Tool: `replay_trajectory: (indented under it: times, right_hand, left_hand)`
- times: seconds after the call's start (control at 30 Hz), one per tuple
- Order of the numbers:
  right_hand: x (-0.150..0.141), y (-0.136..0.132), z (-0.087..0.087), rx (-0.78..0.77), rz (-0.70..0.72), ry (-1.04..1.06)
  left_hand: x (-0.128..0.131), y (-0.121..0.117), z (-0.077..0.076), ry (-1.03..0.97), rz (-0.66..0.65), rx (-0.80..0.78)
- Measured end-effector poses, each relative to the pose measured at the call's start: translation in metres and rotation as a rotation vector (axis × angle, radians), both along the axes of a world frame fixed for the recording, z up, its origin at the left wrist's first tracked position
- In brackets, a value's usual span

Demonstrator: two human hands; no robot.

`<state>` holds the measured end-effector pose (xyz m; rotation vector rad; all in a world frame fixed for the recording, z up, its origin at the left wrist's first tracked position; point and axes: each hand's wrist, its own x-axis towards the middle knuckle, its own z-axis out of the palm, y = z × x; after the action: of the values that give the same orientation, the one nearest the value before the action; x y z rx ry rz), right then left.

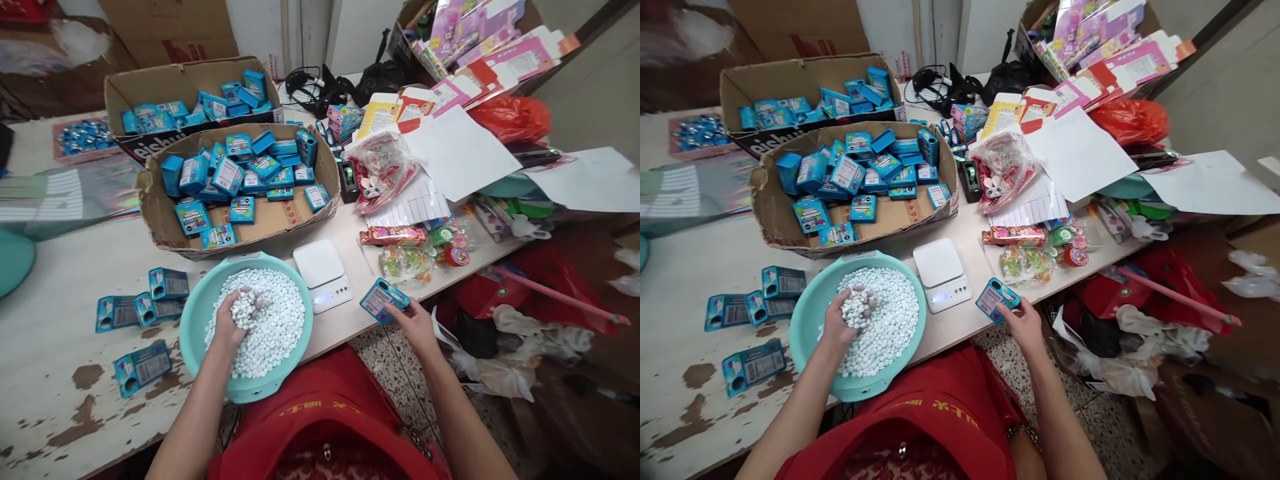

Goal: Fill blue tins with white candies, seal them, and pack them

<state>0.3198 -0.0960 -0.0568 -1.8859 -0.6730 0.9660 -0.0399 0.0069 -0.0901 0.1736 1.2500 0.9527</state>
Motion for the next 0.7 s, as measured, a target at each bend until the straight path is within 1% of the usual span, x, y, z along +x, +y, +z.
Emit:
replay_trajectory:
  times: [0.1,0.13,0.2,0.3,0.4,0.53,0.7]
  right_hand:
    - [-0.029,0.018,0.031,0.071,0.122,0.105]
    - [-0.041,0.025,0.038,0.079,0.16,0.138]
    - [-0.065,0.04,0.046,0.071,0.205,0.245]
    - [-0.094,0.057,0.045,0.004,0.203,0.468]
    - [-0.109,0.065,0.04,-0.071,0.201,0.602]
    - [-0.118,0.066,0.038,-0.12,0.211,0.63]
    - [-0.123,0.065,0.039,-0.123,0.219,0.622]
  left_hand:
    - [-0.001,0.004,0.005,-0.131,0.081,-0.066]
    - [0.0,0.006,0.006,-0.157,0.09,-0.078]
    - [0.0,0.007,0.008,-0.197,0.1,-0.078]
    - [-0.002,0.004,0.012,-0.255,0.089,-0.07]
    - [-0.006,-0.003,0.015,-0.287,0.079,-0.069]
    - [-0.008,-0.011,0.013,-0.273,0.087,-0.084]
    - [-0.008,-0.014,0.009,-0.283,0.08,-0.105]
